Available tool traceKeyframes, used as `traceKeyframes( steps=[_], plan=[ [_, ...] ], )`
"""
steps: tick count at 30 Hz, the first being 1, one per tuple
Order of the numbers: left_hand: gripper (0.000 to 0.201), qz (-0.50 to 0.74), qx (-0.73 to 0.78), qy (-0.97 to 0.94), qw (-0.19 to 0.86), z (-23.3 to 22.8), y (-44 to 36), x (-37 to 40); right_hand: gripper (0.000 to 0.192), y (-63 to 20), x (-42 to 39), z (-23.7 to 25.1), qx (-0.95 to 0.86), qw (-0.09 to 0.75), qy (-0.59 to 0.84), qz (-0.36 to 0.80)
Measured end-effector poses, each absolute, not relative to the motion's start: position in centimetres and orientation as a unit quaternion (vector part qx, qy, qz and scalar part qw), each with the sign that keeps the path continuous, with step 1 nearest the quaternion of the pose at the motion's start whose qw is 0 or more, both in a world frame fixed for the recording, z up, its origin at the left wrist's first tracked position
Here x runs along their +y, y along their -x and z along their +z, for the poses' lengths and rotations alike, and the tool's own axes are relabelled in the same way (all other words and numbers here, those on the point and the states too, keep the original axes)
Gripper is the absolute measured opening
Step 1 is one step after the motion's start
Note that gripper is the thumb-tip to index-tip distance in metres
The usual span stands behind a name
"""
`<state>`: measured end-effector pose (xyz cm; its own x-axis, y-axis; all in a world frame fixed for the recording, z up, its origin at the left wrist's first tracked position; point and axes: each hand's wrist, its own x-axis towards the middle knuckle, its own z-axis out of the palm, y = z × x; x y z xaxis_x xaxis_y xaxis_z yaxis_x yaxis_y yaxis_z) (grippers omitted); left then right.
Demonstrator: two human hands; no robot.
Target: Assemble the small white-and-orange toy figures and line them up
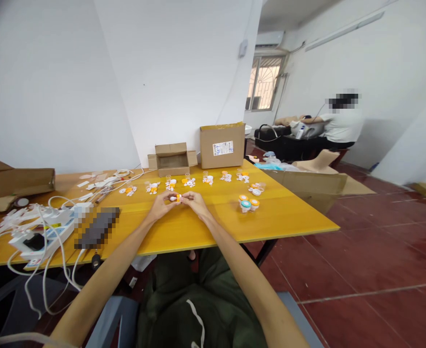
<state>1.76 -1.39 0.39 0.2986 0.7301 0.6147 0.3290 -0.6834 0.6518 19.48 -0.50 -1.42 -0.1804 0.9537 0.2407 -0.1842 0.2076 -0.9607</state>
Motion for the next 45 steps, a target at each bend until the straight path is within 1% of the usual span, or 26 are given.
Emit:
traceKeyframes(
  steps=[12,23,45],
  plan=[
    [0.02,0.488,0.348,-0.772,0.21,0.6,-1.9,-1.5,0.039,-19.6,-0.4,-1.5,-0.569,0.543,0.318,0.529],
    [0.02,0.48,0.344,-0.782,0.2,0.6,-1.8,-1.6,0.036,-19.7,-0.9,-1.1,-0.58,0.537,0.323,0.52],
    [0.019,0.472,0.353,-0.784,0.195,0.7,-1.8,-1.7,0.041,-19.7,-1.2,-0.9,-0.576,0.544,0.318,0.52]
  ],
)
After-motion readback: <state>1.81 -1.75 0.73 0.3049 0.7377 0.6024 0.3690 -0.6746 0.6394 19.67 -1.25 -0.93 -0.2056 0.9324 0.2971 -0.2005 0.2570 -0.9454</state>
